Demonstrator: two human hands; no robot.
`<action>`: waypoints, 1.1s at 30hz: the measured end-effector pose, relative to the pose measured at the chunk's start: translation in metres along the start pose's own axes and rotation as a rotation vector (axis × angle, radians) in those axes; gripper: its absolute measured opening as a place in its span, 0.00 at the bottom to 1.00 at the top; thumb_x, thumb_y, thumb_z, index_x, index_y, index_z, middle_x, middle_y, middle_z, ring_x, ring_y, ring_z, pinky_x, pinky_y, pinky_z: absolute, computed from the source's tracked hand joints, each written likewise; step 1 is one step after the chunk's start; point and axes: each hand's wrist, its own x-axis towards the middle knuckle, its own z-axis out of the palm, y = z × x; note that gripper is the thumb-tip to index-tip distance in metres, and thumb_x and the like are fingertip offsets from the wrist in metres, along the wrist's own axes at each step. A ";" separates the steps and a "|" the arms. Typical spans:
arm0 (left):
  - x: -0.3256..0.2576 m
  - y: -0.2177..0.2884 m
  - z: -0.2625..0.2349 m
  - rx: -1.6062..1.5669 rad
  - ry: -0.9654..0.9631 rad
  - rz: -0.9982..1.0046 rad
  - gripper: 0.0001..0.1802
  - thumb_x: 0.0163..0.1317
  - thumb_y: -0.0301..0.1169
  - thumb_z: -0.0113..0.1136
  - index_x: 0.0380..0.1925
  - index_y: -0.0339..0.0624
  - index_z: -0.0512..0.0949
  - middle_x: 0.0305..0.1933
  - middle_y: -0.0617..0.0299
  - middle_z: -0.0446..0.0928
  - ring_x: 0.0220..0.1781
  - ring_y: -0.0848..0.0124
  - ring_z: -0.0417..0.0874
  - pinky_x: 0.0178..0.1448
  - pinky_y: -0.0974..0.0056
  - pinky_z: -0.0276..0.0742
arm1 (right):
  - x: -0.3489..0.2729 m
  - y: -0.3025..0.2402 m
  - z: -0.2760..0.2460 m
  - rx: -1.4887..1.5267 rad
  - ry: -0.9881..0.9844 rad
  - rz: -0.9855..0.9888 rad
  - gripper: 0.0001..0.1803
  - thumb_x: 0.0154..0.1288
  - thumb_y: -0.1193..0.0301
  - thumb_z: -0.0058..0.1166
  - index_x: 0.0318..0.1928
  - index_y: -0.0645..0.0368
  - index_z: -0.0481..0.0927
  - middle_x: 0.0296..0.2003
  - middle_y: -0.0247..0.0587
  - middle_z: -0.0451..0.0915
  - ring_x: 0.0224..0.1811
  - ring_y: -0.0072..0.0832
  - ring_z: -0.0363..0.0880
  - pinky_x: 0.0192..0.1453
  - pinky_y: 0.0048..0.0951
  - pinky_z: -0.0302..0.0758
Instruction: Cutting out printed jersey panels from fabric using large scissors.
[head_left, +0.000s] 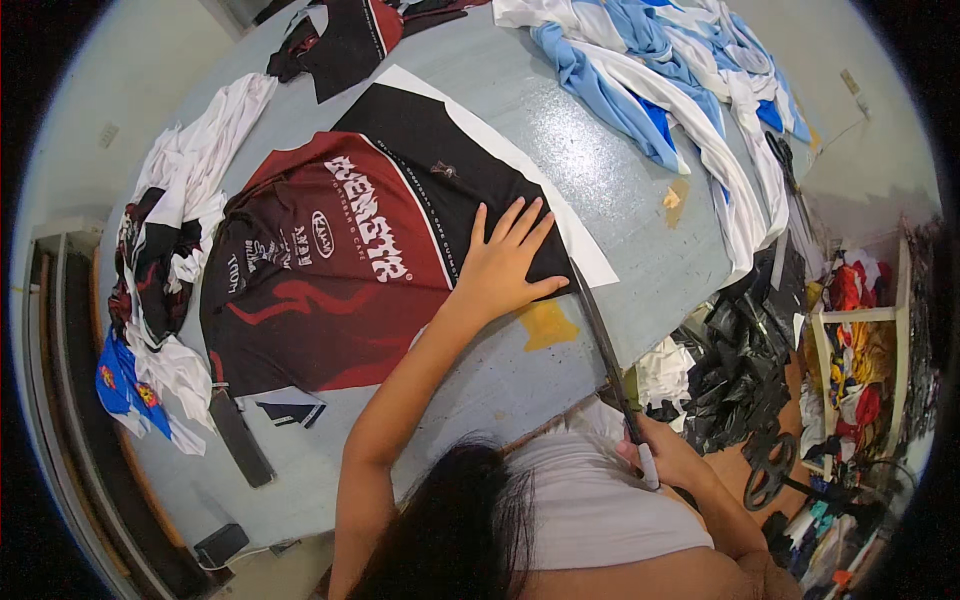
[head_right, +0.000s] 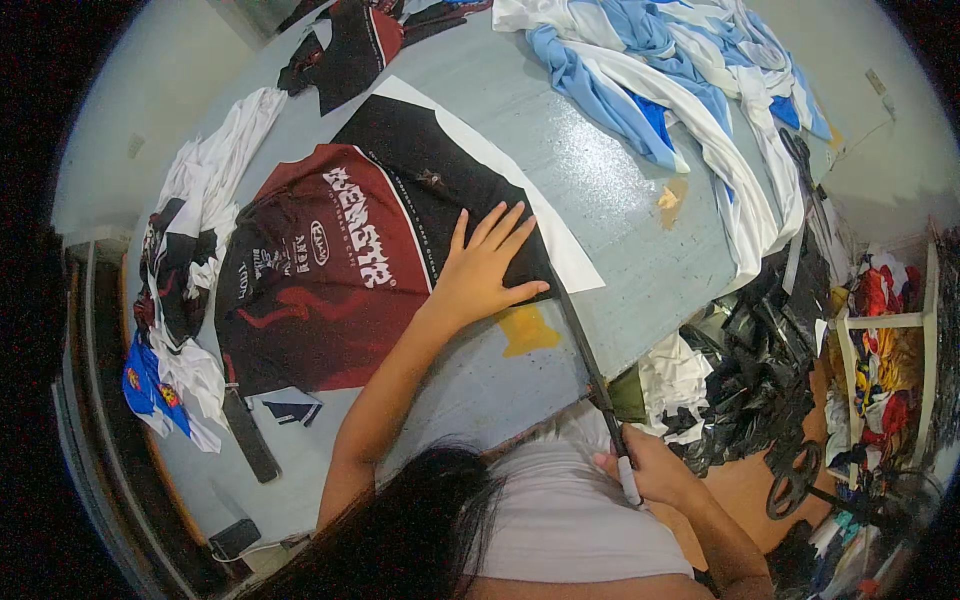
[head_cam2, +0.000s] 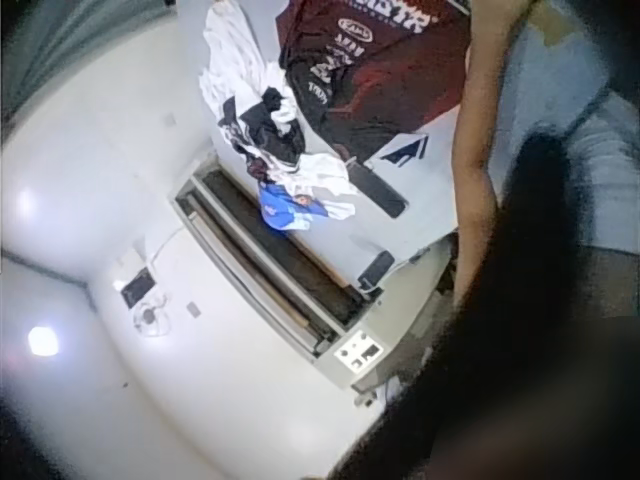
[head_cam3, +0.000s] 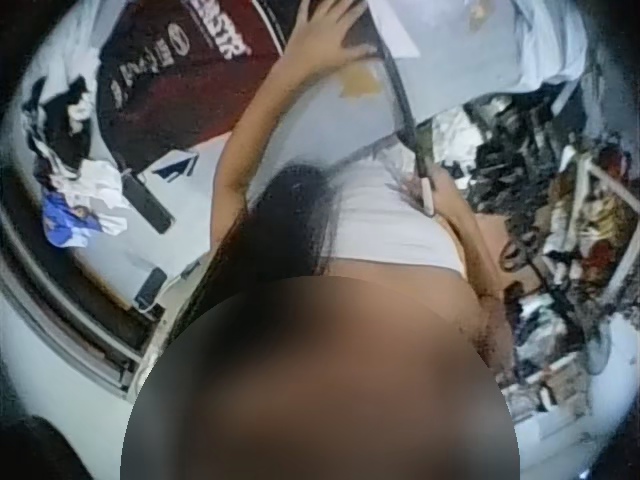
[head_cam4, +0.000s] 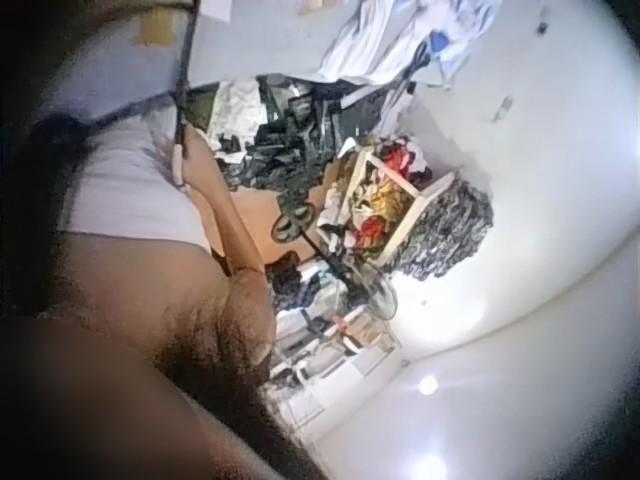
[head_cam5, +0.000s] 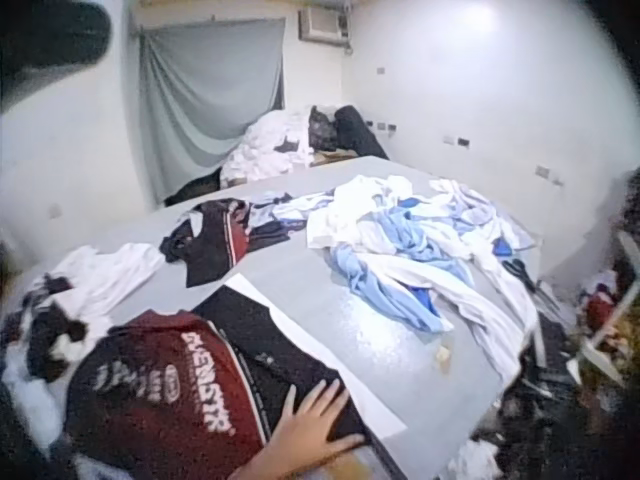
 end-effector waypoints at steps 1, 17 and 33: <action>0.000 0.000 0.000 -0.013 0.009 0.008 0.46 0.49 0.60 0.56 0.63 0.42 0.61 0.69 0.54 0.56 0.71 0.59 0.52 0.71 0.42 0.37 | 0.000 -0.001 0.001 -0.008 0.013 0.012 0.26 0.60 0.51 0.52 0.35 0.67 0.70 0.28 0.54 0.75 0.30 0.39 0.74 0.37 0.36 0.71; -0.002 0.000 0.001 0.016 0.044 -0.005 0.54 0.44 0.65 0.57 0.62 0.33 0.60 0.68 0.49 0.56 0.71 0.58 0.52 0.71 0.43 0.37 | -0.001 -0.021 0.015 -0.082 0.117 0.098 0.24 0.60 0.56 0.54 0.40 0.69 0.71 0.30 0.57 0.76 0.32 0.43 0.76 0.40 0.37 0.71; -0.004 -0.002 0.004 -0.005 0.074 -0.026 0.58 0.43 0.66 0.56 0.62 0.27 0.56 0.68 0.42 0.53 0.72 0.56 0.50 0.72 0.46 0.36 | 0.016 -0.036 0.009 -0.123 0.091 0.076 0.27 0.62 0.52 0.51 0.38 0.70 0.69 0.31 0.60 0.75 0.35 0.49 0.75 0.42 0.40 0.71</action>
